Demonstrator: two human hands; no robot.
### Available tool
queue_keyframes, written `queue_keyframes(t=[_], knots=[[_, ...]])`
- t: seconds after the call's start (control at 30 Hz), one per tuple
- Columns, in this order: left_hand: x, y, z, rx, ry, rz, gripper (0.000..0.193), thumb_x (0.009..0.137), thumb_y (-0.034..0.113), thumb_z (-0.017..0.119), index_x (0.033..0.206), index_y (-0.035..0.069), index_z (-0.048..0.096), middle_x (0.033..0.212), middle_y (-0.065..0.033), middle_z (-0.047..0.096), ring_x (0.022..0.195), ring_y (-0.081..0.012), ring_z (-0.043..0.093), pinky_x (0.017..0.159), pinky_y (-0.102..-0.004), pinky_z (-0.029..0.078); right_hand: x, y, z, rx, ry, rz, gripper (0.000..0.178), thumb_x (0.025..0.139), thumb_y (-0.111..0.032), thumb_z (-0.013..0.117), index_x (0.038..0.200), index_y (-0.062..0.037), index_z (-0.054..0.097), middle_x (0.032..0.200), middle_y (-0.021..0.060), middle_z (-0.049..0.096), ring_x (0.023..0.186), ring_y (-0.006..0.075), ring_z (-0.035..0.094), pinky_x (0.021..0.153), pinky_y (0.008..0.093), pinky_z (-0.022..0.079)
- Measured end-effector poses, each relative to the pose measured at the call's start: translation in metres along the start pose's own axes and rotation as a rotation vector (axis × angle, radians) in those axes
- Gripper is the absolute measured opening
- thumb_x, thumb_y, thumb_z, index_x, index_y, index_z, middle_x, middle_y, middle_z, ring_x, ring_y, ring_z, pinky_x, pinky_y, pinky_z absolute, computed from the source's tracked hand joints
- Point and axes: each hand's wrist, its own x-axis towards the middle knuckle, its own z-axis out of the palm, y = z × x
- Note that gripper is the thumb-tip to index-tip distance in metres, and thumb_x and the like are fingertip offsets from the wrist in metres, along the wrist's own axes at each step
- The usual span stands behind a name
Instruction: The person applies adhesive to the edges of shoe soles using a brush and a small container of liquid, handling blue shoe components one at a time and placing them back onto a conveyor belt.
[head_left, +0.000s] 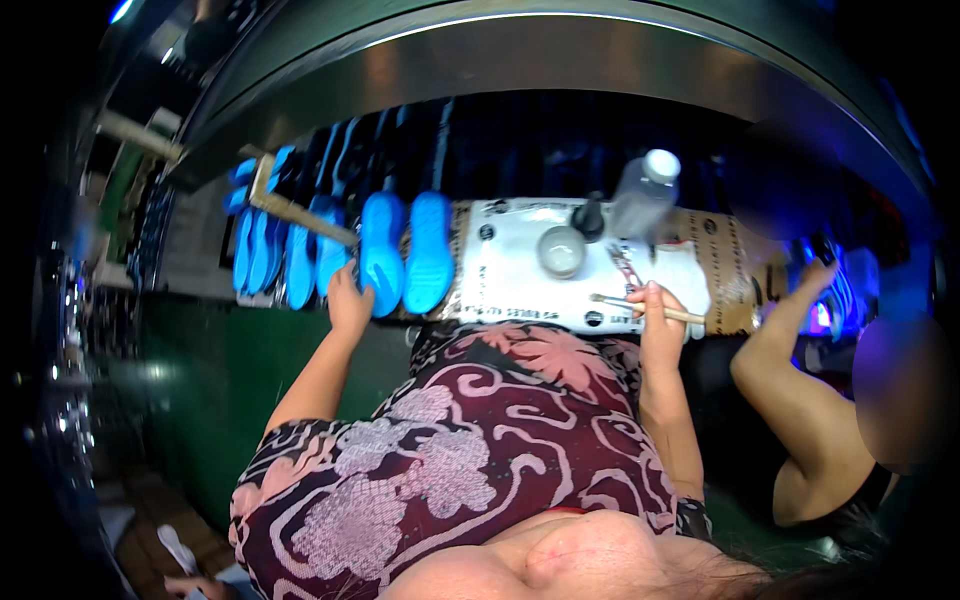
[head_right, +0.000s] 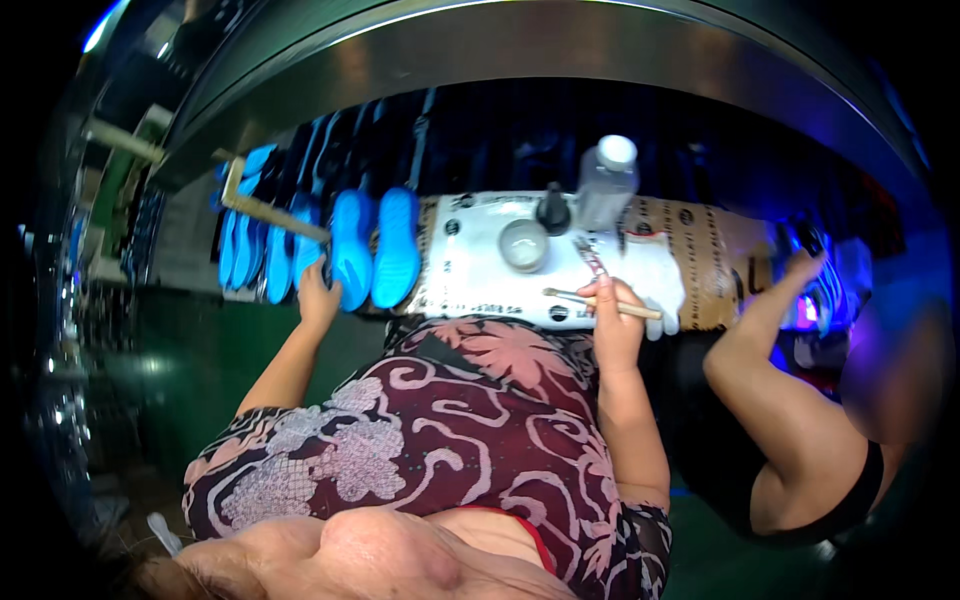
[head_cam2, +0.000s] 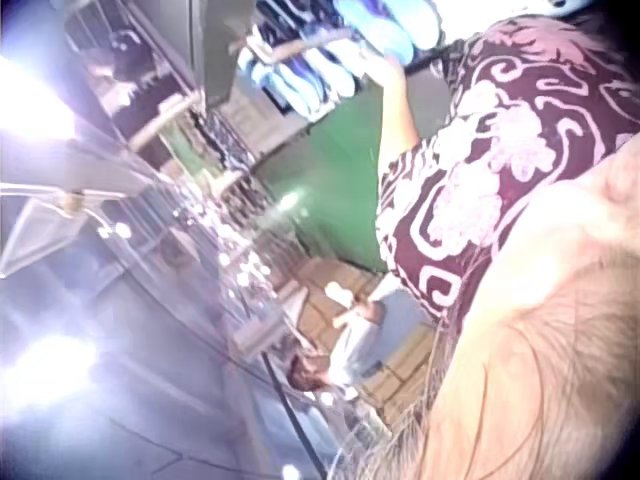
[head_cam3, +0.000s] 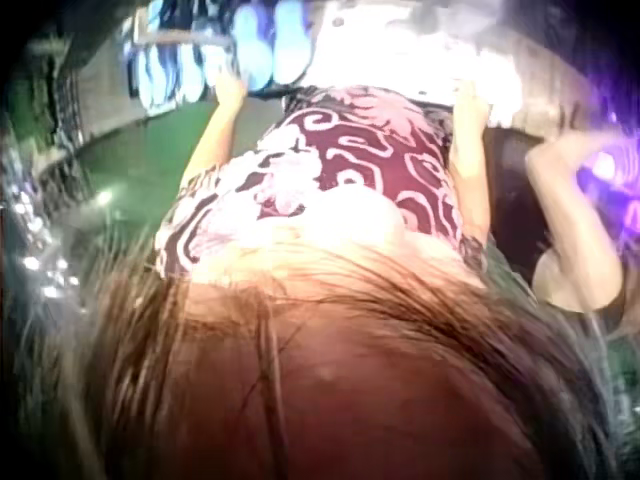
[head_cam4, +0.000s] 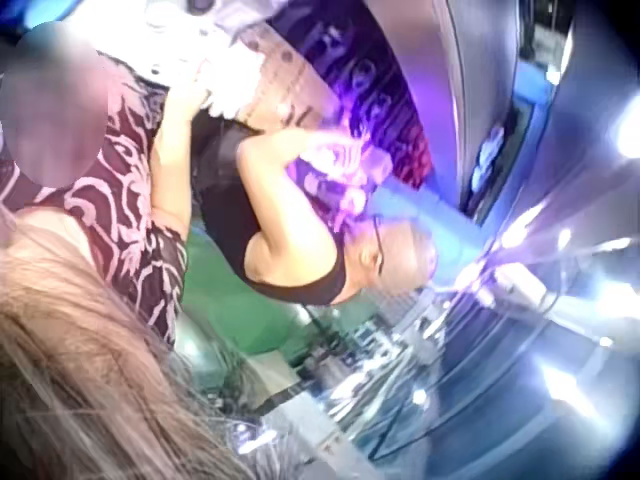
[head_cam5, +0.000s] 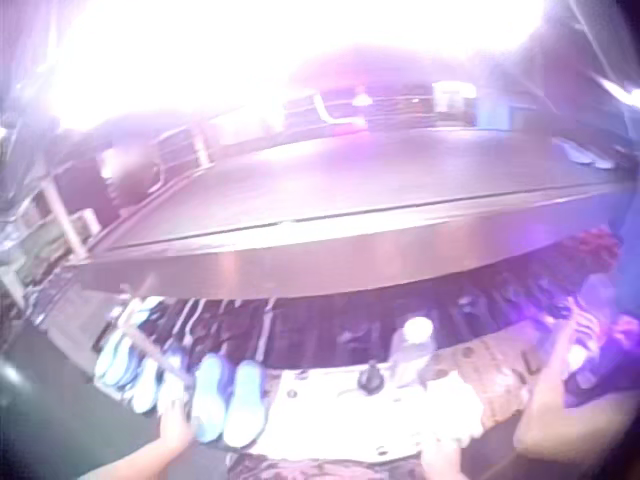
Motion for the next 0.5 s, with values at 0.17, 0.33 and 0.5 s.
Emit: queue_keyframes(t=[0.17, 0.33, 0.5], knots=[[-0.002, -0.045, 0.039, -0.259, -0.272, -0.355, 0.047, 0.075, 0.022, 0.065, 0.116, 0.001, 0.058, 0.078, -0.0144, 0.065, 0.075, -0.0314, 0.064, 0.071, -0.0405, 0.050, 0.018, 0.008, 0.028, -0.014, -0.014, 0.012, 0.036, 0.098, -0.026, 0.051, 0.077, 0.0004, 0.063, 0.070, 0.0033, 0.060, 0.065, 0.0087, 0.049, 0.063, 0.0231, 0.040], [0.019, -0.048, 0.042, -0.295, -0.241, -0.273, 0.020, 0.076, 0.020, 0.063, 0.081, 0.002, 0.056, 0.070, -0.0170, 0.062, 0.066, -0.0301, 0.063, 0.062, -0.0395, 0.049, 0.026, 0.013, 0.031, -0.080, 0.057, -0.019, 0.036, 0.097, -0.027, 0.052, 0.079, 0.0004, 0.065, 0.070, 0.0039, 0.060, 0.064, 0.0098, 0.051, 0.062, 0.0240, 0.041], [0.018, -0.043, 0.031, -0.310, -0.180, -0.185, 0.018, 0.077, 0.016, 0.063, 0.086, 0.002, 0.056, 0.063, -0.0120, 0.057, 0.059, -0.0265, 0.058, 0.057, -0.0380, 0.046, 0.046, 0.012, 0.053, -0.345, -0.010, -0.274, 0.031, 0.092, -0.023, 0.058, 0.072, -0.0007, 0.067, 0.062, 0.0089, 0.061, 0.059, 0.0188, 0.057, 0.059, 0.0312, 0.043]])
